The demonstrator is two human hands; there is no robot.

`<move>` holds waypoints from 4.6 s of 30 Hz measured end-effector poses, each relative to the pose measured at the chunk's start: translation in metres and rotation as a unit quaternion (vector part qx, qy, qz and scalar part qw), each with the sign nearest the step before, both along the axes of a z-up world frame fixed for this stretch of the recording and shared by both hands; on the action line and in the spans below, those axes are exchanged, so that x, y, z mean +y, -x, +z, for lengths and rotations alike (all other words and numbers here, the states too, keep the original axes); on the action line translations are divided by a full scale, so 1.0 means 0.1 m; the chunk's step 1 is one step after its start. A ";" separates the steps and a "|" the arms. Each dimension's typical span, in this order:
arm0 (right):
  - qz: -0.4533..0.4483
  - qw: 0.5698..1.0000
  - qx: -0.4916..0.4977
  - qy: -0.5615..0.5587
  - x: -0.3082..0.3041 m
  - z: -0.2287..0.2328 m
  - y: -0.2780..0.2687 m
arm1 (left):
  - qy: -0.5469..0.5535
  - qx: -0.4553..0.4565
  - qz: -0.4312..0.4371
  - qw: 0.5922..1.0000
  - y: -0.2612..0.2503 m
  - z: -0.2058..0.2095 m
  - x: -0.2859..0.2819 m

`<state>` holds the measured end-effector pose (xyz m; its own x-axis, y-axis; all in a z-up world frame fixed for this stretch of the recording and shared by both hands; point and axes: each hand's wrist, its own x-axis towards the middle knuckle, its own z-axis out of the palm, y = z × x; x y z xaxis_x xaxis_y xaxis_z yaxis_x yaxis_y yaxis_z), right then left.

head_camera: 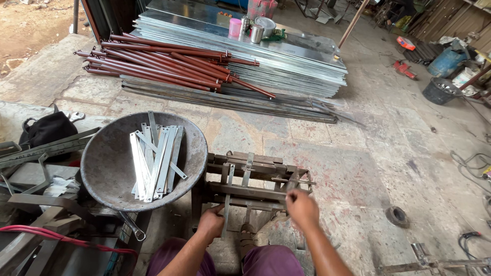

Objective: The person repeatedly picks up flat metal strips from a bowl, places them into a manual bending machine, and operates the lever to bend the metal. The person then removes the bent pieces and places them into the bowl.

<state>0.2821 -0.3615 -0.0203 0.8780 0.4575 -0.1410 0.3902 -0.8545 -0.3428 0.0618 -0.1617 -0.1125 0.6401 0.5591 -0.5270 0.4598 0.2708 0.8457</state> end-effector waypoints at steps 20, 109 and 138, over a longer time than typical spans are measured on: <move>0.005 0.999 -0.021 -0.039 0.16 0.20 -0.25 | -0.324 -0.030 -0.176 0.929 -0.02 0.48 0.16; 0.023 0.999 -0.026 -0.035 -0.48 -0.64 0.54 | 0.166 -0.148 0.240 0.945 -0.35 -0.71 0.11; -0.035 0.986 0.152 -0.057 0.54 0.55 -0.57 | -0.162 -0.101 -0.057 0.980 0.08 -0.36 -0.24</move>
<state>0.3388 -0.3070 0.0345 0.8331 0.4244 -0.3546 0.1950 -0.8255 -0.5297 0.0535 -0.1861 -0.1484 0.7815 0.5943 -0.1901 0.2859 -0.0703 0.9557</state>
